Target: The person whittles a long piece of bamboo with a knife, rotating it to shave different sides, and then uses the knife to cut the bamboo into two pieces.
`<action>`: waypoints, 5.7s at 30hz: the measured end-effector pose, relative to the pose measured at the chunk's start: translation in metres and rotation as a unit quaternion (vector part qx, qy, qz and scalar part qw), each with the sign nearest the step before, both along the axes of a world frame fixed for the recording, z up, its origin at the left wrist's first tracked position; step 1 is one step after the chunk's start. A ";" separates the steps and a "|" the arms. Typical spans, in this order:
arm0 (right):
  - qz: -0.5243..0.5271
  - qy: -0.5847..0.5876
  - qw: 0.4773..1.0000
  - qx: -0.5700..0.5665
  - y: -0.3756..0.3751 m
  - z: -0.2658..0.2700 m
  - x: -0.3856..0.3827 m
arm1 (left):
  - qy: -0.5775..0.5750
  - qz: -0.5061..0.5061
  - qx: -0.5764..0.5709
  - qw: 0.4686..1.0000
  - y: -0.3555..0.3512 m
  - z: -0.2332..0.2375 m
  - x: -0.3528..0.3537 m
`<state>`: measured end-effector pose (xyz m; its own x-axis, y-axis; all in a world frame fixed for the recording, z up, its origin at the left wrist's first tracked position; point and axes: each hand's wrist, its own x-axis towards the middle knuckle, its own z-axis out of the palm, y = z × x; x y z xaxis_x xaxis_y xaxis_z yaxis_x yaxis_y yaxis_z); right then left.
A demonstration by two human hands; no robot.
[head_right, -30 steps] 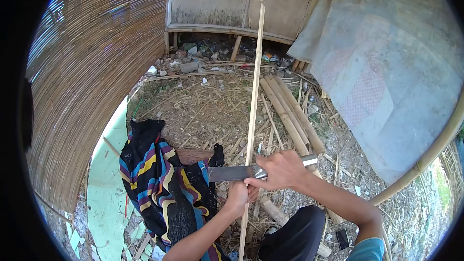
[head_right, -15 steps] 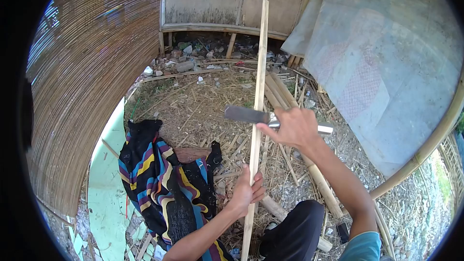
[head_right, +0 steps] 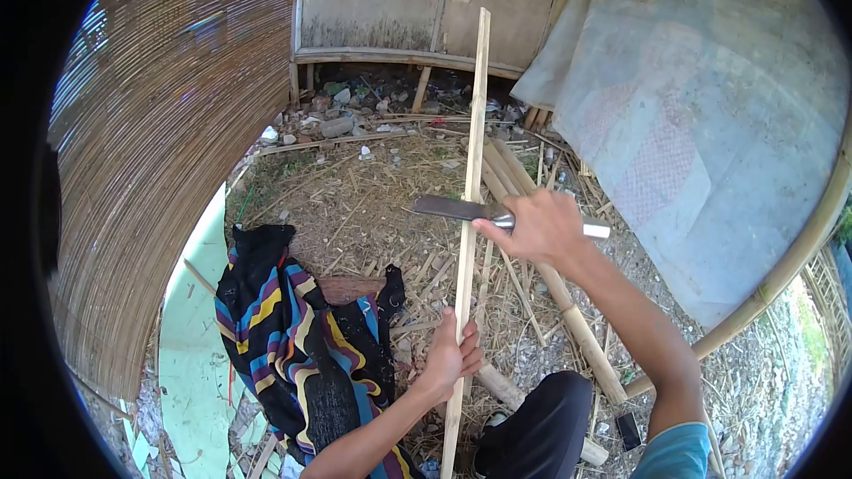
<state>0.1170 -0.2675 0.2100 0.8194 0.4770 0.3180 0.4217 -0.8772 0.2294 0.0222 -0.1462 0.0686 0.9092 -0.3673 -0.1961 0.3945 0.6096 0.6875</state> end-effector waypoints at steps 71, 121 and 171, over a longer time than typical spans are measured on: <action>0.135 -0.038 0.983 -0.118 0.009 0.002 -0.007 | 0.017 -0.012 -0.022 1.000 0.013 0.007 -0.006; -0.221 0.338 0.911 0.087 -0.047 -0.215 0.048 | -0.150 -0.051 -0.224 0.962 0.060 0.030 0.050; 0.182 -0.088 0.957 0.205 0.032 0.009 -0.042 | -0.338 0.285 0.247 0.862 0.048 -0.015 0.081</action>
